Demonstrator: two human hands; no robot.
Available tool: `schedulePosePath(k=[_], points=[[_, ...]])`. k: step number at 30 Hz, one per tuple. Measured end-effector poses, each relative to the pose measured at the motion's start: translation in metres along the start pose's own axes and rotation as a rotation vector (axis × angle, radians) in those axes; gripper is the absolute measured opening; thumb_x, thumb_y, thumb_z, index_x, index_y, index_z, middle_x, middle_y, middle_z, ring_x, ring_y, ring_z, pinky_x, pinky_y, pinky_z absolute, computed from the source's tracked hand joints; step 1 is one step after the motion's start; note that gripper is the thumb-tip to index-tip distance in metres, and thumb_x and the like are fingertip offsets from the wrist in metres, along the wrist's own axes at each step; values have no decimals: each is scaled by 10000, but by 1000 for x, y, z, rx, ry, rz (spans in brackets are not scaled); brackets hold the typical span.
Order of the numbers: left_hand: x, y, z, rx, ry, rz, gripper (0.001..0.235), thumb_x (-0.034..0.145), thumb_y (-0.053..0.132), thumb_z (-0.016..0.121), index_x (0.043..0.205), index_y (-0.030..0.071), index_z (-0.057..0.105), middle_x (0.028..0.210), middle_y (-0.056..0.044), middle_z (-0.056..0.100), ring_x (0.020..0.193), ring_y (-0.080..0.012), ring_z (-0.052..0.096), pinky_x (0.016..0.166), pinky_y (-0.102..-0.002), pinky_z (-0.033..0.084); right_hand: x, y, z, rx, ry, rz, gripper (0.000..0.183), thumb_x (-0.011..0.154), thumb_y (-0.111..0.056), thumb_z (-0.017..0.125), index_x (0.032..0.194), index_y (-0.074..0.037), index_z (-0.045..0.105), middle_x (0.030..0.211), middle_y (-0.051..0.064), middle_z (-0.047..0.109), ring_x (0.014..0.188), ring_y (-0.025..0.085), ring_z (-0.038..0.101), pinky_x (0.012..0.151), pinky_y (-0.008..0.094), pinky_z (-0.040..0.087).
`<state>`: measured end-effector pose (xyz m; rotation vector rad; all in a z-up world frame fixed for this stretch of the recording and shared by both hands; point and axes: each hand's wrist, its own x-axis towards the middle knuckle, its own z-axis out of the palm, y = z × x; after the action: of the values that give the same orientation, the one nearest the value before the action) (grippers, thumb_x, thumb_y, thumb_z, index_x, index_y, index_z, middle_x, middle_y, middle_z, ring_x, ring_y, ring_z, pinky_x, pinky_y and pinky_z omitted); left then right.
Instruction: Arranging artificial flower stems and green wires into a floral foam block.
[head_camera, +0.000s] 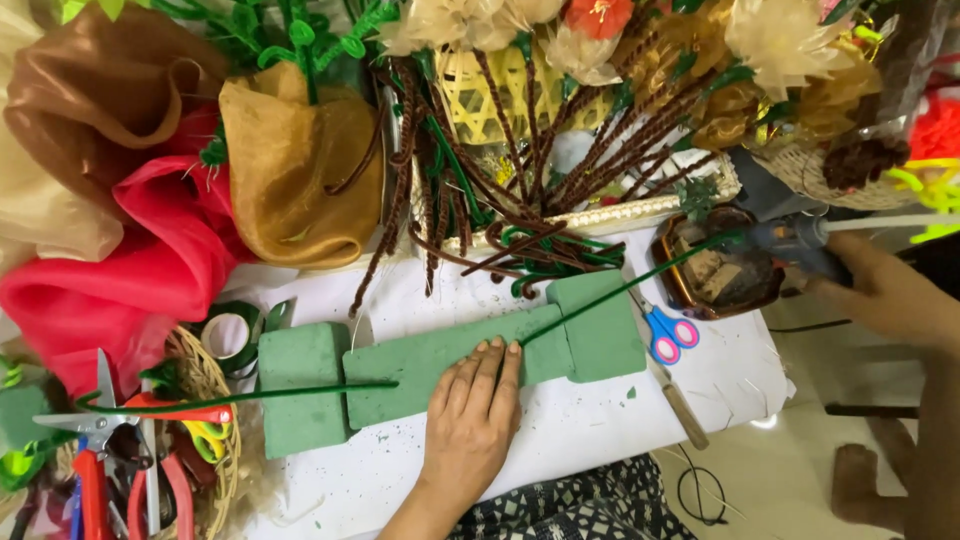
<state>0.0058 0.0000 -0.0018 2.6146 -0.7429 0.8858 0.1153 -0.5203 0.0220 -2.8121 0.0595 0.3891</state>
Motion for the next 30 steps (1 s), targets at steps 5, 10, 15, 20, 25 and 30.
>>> schedulePosePath(k=[5,10,15,20,25,30], points=[[1,-1,0,13,14,5,346,1050,64,470,1356,16,623,1281,-152,670,1155,-270,655,979,-400,513,-13,-25,-2,108,-76,169,343,899,-166,724,1226,-71,676,1010,125,687,872,245,615,817,364,454],[-2,0,1,17,-5,3,355,1053,74,469,1375,17,608,1307,-149,668,1185,-274,653,987,-400,505,-15,-19,-4,243,-112,95,385,892,-98,717,1271,-52,668,1050,98,690,924,207,613,867,344,483],[-2,0,2,29,-3,-2,358,1039,85,483,1366,24,618,1308,-143,670,1183,-267,653,987,-395,507,-18,7,-3,175,-155,139,340,906,-97,707,1245,-88,675,1033,80,708,936,205,631,888,330,474],[0,1,1,37,4,-7,356,1042,86,468,1355,28,627,1303,-134,667,1181,-266,647,981,-396,497,-20,21,-2,156,-60,-183,563,803,-105,709,1350,-98,576,1220,86,630,1117,201,610,1001,353,435],[0,0,0,22,-11,-2,354,1034,72,485,1358,22,617,1292,-145,666,1170,-274,646,969,-406,505,-20,31,0,168,-10,-195,530,787,-62,723,1309,-109,645,1256,69,679,1149,215,662,1013,375,468],[2,1,-1,7,-10,-7,352,1024,70,496,1345,16,629,1288,-146,673,1159,-274,656,966,-405,511,-20,38,-1,123,25,-378,640,768,-351,697,1365,-127,650,1323,106,659,1218,268,661,1076,417,474]])
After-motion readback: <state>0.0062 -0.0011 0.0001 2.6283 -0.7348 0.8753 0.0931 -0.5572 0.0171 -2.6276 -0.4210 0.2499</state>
